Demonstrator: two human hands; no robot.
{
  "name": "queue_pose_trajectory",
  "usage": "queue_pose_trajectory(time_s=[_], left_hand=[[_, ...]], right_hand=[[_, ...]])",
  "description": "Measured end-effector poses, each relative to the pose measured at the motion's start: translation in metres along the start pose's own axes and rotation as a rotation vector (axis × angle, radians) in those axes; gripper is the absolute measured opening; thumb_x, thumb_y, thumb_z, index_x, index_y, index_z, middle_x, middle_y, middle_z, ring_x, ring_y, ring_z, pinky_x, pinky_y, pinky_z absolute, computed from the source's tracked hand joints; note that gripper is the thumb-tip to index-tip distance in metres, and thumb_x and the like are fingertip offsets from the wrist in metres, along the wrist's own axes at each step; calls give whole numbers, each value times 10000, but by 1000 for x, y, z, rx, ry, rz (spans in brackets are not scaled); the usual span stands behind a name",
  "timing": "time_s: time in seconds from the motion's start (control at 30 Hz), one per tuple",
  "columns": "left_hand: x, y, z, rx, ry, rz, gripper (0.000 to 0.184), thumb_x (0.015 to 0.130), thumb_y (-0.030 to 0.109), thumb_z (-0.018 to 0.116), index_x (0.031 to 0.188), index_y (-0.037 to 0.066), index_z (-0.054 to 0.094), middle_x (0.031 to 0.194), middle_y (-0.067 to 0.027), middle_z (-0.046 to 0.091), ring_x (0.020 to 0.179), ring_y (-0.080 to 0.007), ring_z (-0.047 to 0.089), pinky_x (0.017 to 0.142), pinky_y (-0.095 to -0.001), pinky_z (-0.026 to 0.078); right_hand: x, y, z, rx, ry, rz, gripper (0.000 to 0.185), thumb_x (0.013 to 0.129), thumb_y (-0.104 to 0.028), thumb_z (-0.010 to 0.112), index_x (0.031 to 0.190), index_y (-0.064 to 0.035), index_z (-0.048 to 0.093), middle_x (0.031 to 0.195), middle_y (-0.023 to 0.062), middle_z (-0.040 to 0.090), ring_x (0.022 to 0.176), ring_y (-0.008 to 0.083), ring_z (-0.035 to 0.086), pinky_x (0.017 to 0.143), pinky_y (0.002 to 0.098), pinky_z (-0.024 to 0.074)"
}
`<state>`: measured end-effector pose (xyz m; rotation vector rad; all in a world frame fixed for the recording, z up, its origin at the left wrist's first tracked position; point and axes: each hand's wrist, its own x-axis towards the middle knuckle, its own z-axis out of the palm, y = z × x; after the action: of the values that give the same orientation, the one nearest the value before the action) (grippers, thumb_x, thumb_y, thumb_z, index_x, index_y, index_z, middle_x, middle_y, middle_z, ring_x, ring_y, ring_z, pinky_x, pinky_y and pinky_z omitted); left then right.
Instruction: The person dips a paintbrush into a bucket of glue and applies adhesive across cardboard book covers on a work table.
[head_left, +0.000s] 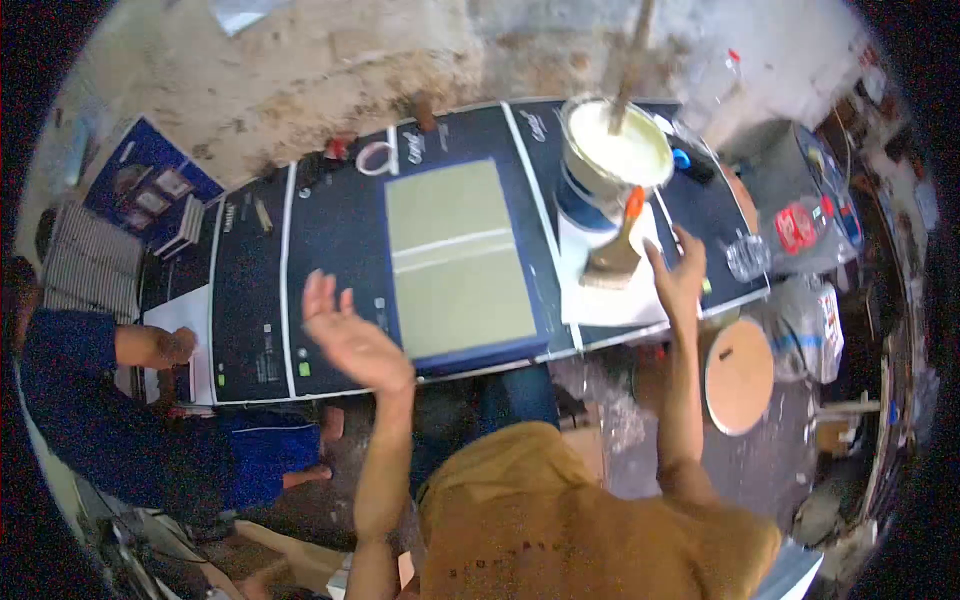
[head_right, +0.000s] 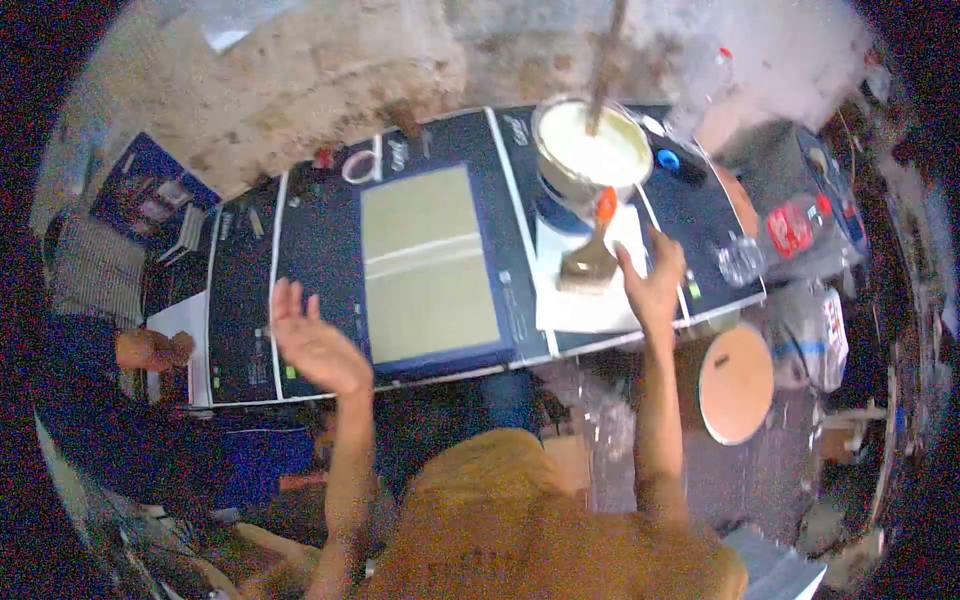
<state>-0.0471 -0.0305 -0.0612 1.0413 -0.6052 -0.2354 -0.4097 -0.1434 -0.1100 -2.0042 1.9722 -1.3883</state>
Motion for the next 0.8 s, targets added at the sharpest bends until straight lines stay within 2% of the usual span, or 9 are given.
queue_pose_trajectory(time_s=[0.1,0.2,0.23,0.33,0.4,0.57,0.7,0.73,0.8], left_hand=[[-45,-43,15,109,-258,24,552,1004,421,259,1352,10,380,1410,-125,357,1322,-250,322,1071,-421,236],[-55,-50,17,296,-347,49,559,996,435,273,1365,29,380,1411,-117,387,1319,-240,339,1067,-397,256],[-55,-49,16,269,-343,70,551,1004,424,262,1367,27,383,1405,-119,391,1318,-241,342,1064,-404,261],[-53,-48,12,349,-400,22,510,1015,357,258,1351,-4,384,1391,-165,367,1314,-289,336,1063,-432,264],[-50,-52,11,335,-386,-17,498,1017,345,255,1340,-5,398,1385,-161,376,1307,-289,346,1060,-429,270],[-52,-55,11,325,-351,-68,479,1022,344,249,1322,18,432,1376,-130,421,1299,-246,371,1061,-417,277],[-50,-55,10,326,-353,-46,473,1022,331,254,1315,10,438,1368,-137,424,1297,-248,373,1057,-412,283],[-51,-54,11,329,-368,-39,471,1022,326,253,1313,7,440,1365,-138,425,1298,-249,373,1056,-409,285],[-52,-49,14,329,-373,-48,453,1022,301,263,1306,0,446,1365,-138,422,1293,-251,376,1060,-406,281]], right_hand=[[7,11,40,-50,-28,26,593,693,-427,795,1032,34,637,967,194,583,923,332,578,801,425,461],[13,-10,54,-98,-122,128,553,693,-470,776,900,32,670,876,223,580,845,367,578,757,441,468],[10,-8,60,-76,-45,44,421,728,-380,772,820,14,653,804,208,582,761,363,576,698,432,464],[-6,-20,42,106,-61,136,304,772,-263,749,751,3,603,770,170,585,705,335,578,659,413,454],[-27,-24,24,106,-49,117,222,804,-164,717,807,0,567,707,129,577,627,276,583,589,372,443],[-78,-23,-28,116,-28,134,100,810,-56,712,823,-21,620,788,91,637,664,145,587,647,262,473],[-61,-20,-69,471,263,118,143,849,-51,668,954,22,604,924,108,658,849,187,632,793,313,497],[-26,-58,-82,331,375,-45,168,903,-116,610,992,28,616,923,105,654,787,175,630,745,314,501],[29,-73,-85,425,426,-104,173,892,-108,636,1005,22,645,944,104,673,838,178,643,751,295,508]])
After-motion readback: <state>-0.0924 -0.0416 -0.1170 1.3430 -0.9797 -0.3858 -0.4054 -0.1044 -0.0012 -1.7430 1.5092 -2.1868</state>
